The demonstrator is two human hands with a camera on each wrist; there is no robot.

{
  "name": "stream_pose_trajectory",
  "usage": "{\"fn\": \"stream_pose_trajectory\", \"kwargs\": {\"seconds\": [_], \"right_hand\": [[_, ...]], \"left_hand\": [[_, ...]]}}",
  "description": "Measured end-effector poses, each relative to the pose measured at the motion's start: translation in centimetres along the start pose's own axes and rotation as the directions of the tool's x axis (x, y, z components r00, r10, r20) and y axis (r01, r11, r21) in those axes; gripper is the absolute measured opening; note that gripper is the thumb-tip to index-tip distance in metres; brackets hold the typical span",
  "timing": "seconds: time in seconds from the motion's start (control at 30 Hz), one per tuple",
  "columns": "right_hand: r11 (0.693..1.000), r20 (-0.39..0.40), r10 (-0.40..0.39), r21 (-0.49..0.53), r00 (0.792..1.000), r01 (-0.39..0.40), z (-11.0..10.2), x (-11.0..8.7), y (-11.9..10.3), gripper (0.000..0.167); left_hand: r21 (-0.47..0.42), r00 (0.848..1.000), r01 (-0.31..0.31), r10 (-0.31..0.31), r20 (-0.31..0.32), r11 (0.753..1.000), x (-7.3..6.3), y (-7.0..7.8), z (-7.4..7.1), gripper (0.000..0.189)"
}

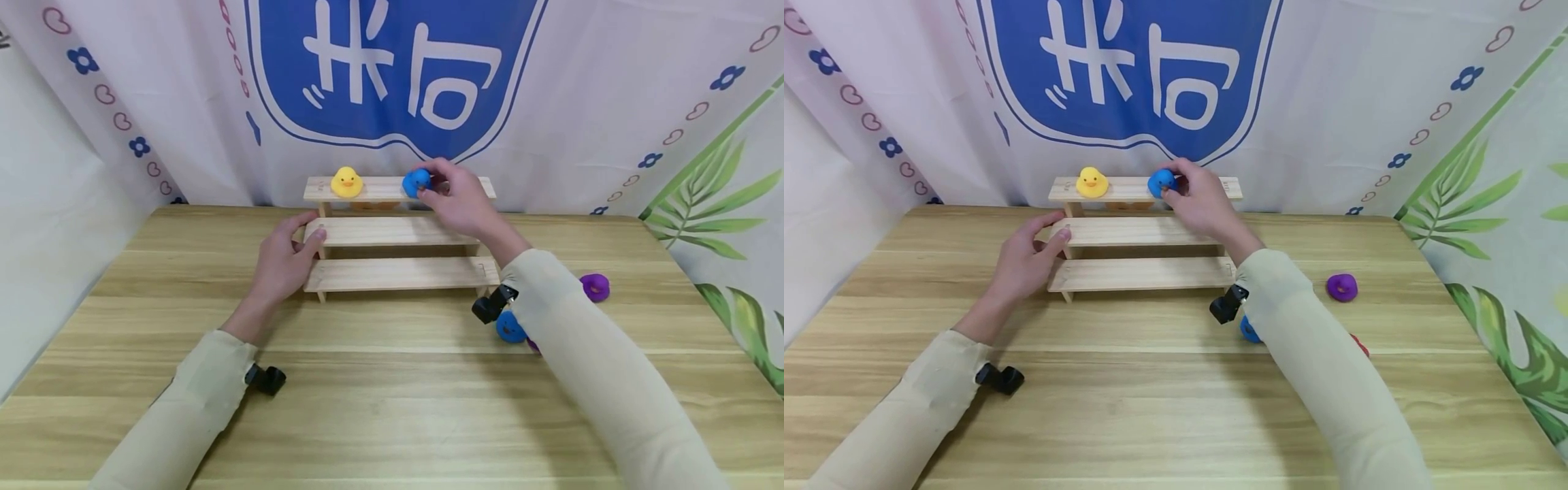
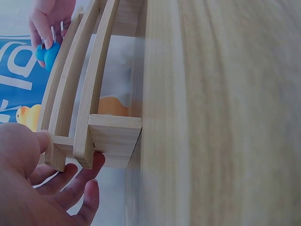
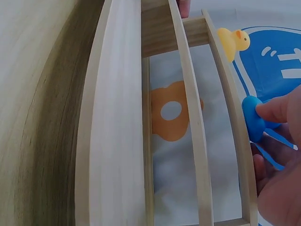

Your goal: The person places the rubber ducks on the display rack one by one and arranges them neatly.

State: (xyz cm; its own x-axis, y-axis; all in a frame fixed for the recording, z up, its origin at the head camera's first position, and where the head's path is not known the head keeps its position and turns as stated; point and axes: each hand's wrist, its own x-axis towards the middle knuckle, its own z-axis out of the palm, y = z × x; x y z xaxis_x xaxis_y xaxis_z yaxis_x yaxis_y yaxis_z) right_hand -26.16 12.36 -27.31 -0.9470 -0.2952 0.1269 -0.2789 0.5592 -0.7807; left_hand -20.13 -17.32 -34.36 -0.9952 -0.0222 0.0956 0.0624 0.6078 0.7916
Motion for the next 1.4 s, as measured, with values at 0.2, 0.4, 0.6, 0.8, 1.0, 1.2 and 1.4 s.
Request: {"fn": "stream_pose_trajectory", "kwargs": {"seconds": [0.2, 0.4, 0.6, 0.8, 1.0, 1.2, 1.4], "right_hand": [[1.0, -0.006, 0.006, -0.003, 1.0, -0.006, 0.1, 0.4, 0.0, 0.041], [1.0, 0.004, 0.012, -0.025, 1.0, -0.012, -0.1, 0.4, -0.1, 0.047], [1.0, -0.005, 0.028, -0.011, 1.0, -0.028, -0.9, -0.4, 0.1, 0.052], [0.999, -0.033, -0.007, 0.032, 0.999, 0.008, -2.1, -1.8, 0.8, 0.047], [0.998, -0.057, -0.033, 0.058, 0.998, 0.037, -3.6, -3.4, 1.9, 0.046], [0.999, -0.08, -0.033, -0.001, 0.996, 0.033, -5.5, -5.6, 2.9, 0.049], [0.999, -0.105, -0.002, -0.053, 0.995, -0.004, -7.2, -7.8, 4.2, 0.051]], "left_hand": [[-0.004, 1.0, 0.01, -0.01, 0.005, 1.0, -0.1, 0.1, -0.1, 0.056], [-0.002, 1.0, 0.003, -0.003, 0.003, 1.0, 0.0, 0.1, 0.0, 0.056], [-0.002, 1.0, -0.006, 0.006, 0.001, 1.0, 0.0, 0.1, 0.0, 0.056], [-0.003, 1.0, -0.003, 0.003, 0.004, 1.0, 0.0, 0.1, 0.0, 0.056], [-0.002, 1.0, -0.005, 0.005, 0.0, 1.0, 0.0, -0.1, 0.0, 0.056], [0.0, 1.0, -0.007, 0.007, -0.002, 1.0, 0.0, -0.1, -0.1, 0.056], [0.003, 1.0, -0.005, 0.005, 0.001, 1.0, 0.0, -0.1, 0.0, 0.056]]}}
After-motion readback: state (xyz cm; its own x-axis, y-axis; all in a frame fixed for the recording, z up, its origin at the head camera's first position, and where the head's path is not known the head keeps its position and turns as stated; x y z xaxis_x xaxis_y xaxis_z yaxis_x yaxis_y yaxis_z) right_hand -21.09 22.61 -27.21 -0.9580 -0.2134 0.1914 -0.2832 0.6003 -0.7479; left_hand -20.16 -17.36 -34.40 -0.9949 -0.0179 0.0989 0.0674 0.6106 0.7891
